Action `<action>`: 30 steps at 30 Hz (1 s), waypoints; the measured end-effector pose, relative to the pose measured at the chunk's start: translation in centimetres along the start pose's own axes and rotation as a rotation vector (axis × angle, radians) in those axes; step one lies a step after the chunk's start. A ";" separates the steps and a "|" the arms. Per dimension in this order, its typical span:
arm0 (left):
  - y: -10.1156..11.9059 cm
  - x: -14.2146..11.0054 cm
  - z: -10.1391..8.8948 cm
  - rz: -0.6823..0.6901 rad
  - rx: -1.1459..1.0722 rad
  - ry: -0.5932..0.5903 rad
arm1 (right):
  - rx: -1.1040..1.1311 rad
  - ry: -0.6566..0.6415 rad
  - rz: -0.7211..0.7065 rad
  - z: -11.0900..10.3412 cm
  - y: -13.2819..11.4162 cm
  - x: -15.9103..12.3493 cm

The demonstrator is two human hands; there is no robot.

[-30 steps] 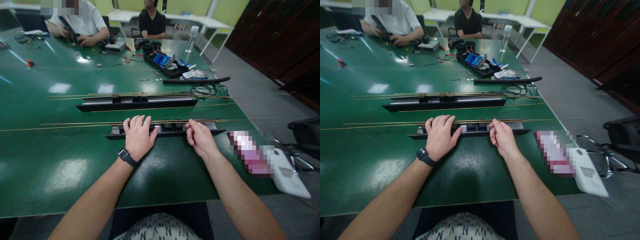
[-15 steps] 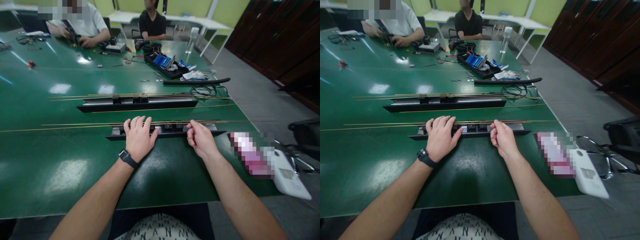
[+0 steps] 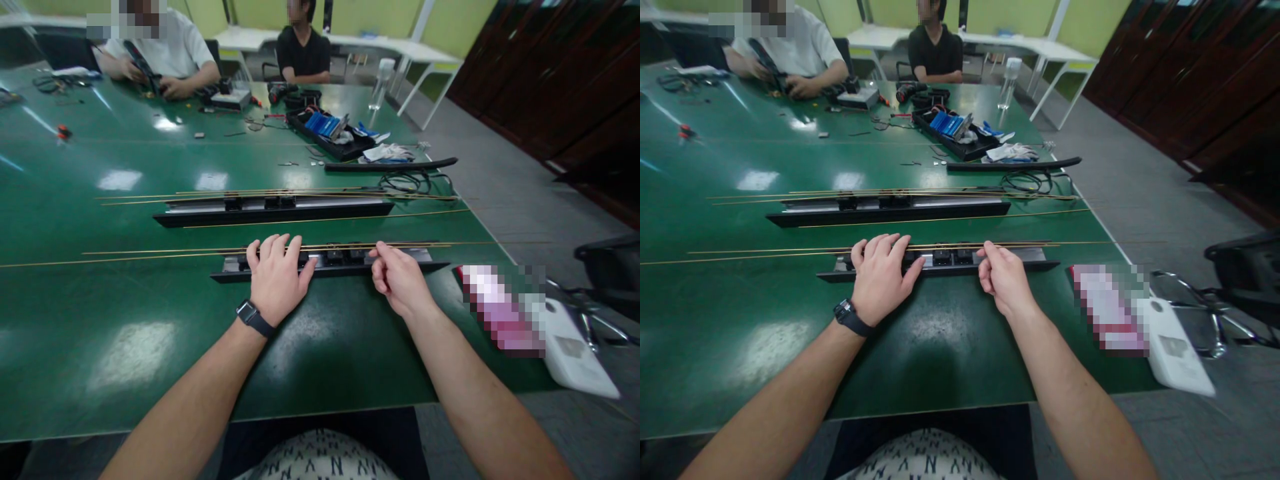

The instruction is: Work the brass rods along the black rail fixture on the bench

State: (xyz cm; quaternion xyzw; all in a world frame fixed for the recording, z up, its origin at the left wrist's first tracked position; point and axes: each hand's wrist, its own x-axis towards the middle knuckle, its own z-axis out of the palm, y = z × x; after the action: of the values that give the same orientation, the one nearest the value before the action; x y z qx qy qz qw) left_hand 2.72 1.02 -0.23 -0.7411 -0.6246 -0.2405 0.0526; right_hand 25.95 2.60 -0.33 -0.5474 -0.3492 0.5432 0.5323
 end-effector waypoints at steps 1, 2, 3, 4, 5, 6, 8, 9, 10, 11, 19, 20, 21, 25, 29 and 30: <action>0.0 0.0 0.0 0.000 0.000 0.000 | 0.000 -0.001 0.002 0.0 0.0 0.0; 0.0 0.0 0.0 0.000 0.000 -0.001 | 0.001 -0.001 0.004 0.0 0.0 0.0; 0.0 0.0 0.0 -0.001 0.000 -0.001 | 0.003 -0.003 0.004 0.0 0.0 0.0; 0.0 0.0 -0.1 -0.001 0.000 -0.002 | 0.005 -0.004 0.004 0.0 -0.1 0.0; 0.0 0.0 -0.1 -0.002 -0.001 -0.003 | 0.006 -0.006 0.004 0.0 -0.1 0.0; 0.0 0.0 -0.1 -0.002 -0.001 -0.004 | 0.006 -0.005 0.004 0.0 -0.1 -0.1; 0.0 0.0 -0.1 -0.004 -0.001 -0.005 | 0.005 -0.002 0.007 0.0 -0.1 -0.1; 0.0 0.0 -0.1 -0.004 0.000 -0.006 | 0.003 0.000 0.008 0.0 -0.1 -0.1; 0.0 0.0 -0.1 -0.005 0.000 -0.006 | 0.002 0.003 0.007 0.0 -0.2 -0.1; 0.0 0.0 -0.1 -0.005 0.001 -0.006 | 0.001 0.004 0.005 0.0 -0.2 -0.1; 0.0 0.0 -0.2 0.008 0.010 0.008 | -0.003 0.011 -0.008 0.2 0.0 -0.1; 0.0 0.0 -0.2 0.007 0.011 0.014 | -0.001 0.014 -0.013 0.2 -0.1 -0.1; 0.0 0.0 -0.2 0.008 0.014 0.014 | 0.002 0.017 -0.016 0.3 -0.1 -0.2; 0.1 0.0 -0.4 0.025 0.030 0.008 | 0.017 0.013 -0.002 0.6 -0.2 -0.3; -0.2 0.0 -0.3 0.037 0.055 -0.006 | 0.044 -0.009 0.019 0.7 0.1 -0.1; -0.4 0.0 -0.2 0.034 0.074 -0.002 | 0.052 -0.012 0.033 0.7 0.2 -0.1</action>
State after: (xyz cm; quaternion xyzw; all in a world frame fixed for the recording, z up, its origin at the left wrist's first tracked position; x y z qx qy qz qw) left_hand 2.32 1.02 -0.15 -0.7493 -0.6206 -0.2155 0.0832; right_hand 25.19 2.64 -0.37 -0.5360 -0.3291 0.5641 0.5350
